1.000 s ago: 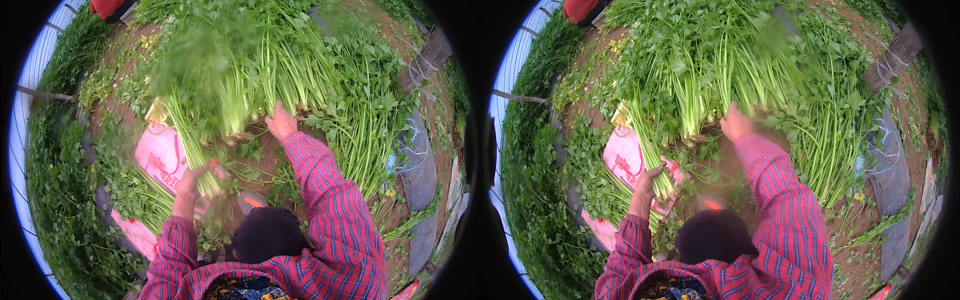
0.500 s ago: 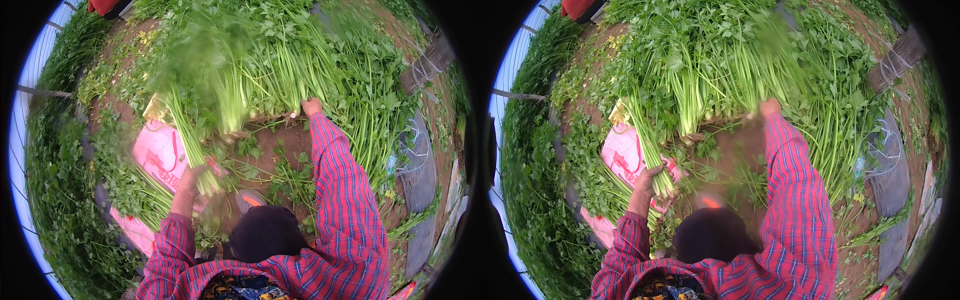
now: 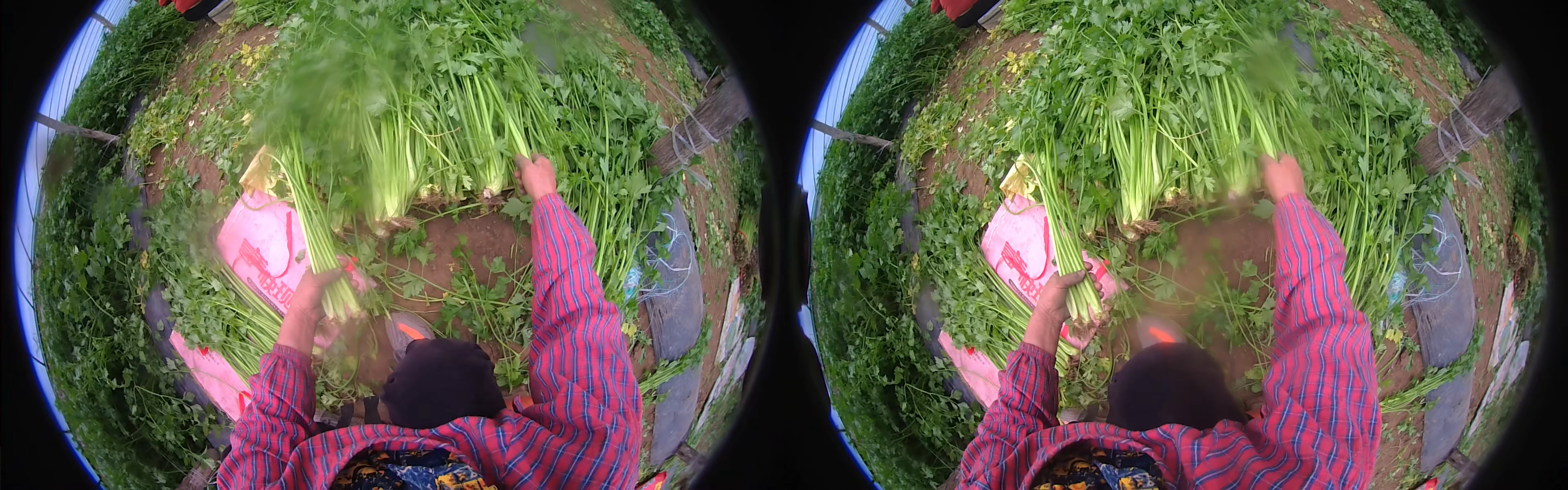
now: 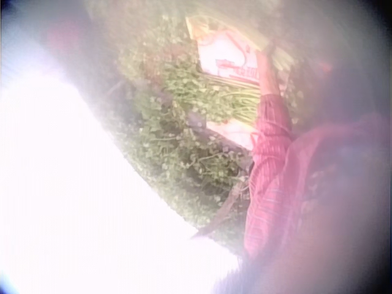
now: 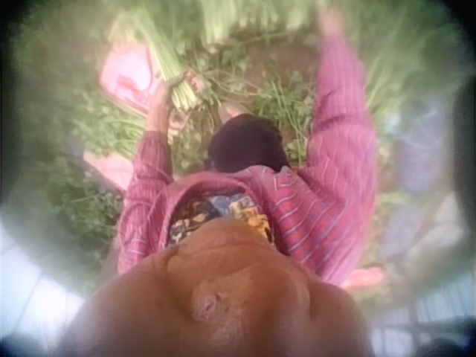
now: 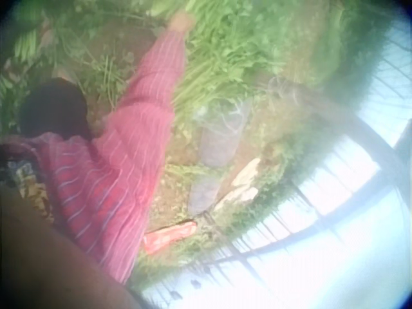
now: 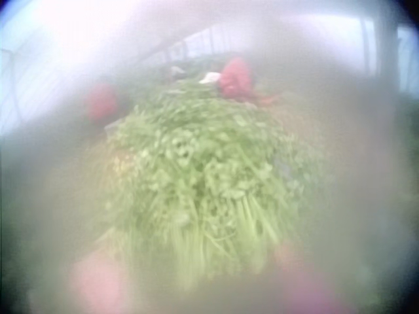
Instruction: The person gathers leafy green vegetables, aligns them into bundles, and ties them with red plastic ties. The bundles are placed on a pink sack on the ground inside a greenhouse.
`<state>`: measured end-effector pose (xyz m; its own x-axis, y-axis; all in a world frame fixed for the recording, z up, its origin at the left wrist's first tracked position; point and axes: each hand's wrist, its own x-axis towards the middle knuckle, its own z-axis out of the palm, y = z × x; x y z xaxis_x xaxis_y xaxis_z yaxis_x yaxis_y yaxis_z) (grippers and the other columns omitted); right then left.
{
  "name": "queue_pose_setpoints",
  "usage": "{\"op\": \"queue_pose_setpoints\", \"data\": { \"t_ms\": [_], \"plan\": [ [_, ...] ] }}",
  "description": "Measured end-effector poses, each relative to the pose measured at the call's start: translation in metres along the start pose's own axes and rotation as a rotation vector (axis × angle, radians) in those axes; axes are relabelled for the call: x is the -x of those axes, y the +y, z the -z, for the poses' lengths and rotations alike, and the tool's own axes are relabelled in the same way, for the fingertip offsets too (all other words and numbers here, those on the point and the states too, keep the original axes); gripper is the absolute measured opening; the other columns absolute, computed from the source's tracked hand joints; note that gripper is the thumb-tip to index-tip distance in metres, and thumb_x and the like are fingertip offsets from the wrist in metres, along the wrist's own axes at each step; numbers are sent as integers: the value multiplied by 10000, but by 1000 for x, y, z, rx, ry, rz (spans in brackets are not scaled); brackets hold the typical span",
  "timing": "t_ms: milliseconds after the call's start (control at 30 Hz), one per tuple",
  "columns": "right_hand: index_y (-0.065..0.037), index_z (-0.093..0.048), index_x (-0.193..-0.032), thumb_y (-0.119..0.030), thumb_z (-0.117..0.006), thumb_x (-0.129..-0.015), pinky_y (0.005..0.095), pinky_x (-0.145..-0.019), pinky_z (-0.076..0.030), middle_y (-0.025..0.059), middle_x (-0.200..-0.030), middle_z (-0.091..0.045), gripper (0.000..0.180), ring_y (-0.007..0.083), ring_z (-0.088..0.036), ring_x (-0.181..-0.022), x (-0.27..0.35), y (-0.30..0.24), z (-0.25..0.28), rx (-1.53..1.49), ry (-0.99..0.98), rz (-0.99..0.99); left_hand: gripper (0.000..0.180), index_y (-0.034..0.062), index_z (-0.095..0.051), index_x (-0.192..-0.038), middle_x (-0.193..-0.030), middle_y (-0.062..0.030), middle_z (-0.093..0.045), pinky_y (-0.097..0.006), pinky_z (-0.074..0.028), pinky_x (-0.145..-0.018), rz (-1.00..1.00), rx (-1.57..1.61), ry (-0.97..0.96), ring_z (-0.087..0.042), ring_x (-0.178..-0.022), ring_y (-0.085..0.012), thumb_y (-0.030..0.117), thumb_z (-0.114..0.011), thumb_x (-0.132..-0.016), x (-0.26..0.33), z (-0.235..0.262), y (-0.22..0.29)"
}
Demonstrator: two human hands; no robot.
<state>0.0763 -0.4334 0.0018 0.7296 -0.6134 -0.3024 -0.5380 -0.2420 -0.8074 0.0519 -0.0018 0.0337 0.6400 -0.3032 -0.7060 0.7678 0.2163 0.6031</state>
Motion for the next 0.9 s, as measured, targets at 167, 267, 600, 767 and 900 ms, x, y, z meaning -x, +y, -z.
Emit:
{"op": "queue_pose_setpoints", "data": {
  "t_ms": [167, 267, 600, 767, 900],
  "plan": [
    [-3, -510, -936, -224, -526, -854, 282, -385, -359, 43, -587, -499, 236, 128, -449, -440, 76, 4, 28, -319, -170, -210, 264, -37, -478, -1073, -863, -160, -584, -429, -559, -685, 4, 107, -54, -631, -755, -303, 1, -509, -814, 0, 2, -1],
    [-22, -503, -893, -213, -498, -881, 268, -383, -367, 0, -570, -460, 191, 111, -421, -431, 89, 1, 32, -379, -223, -265, 286, -48, -487, -1096, -870, -160, -589, -430, -553, -687, 1, 88, -32, -627, -766, -294, 20, -515, -821, -2, 3, -2],
    [-51, -513, -843, -287, -521, -867, 277, -353, -346, -6, -511, -419, 237, 110, -381, -379, 246, -18, 212, -447, -189, -254, 256, 15, -508, -1091, -847, -179, -623, -451, -559, -711, -22, 107, -144, -648, -789, -310, 82, -531, -845, -14, 25, 1],
    [-6, -521, -914, -285, -378, -958, 237, -336, -315, -14, -525, -375, 316, 85, -352, -399, 362, -120, 287, -729, -167, 285, 245, 18, -499, -1092, -900, -170, -578, -481, -559, -665, -30, 191, -184, -629, -797, -300, 85, -520, -857, -24, 27, -3],
    [48, -461, -997, -255, -339, -975, 235, -349, -282, -11, -581, -322, 327, 89, -288, -442, 431, -174, 273, -957, 12, 738, 244, -2, -497, -1088, -903, -171, -582, -489, -560, -661, -58, 209, -213, -637, -773, -314, 58, -516, -852, -20, 26, -5]
  ]
}}
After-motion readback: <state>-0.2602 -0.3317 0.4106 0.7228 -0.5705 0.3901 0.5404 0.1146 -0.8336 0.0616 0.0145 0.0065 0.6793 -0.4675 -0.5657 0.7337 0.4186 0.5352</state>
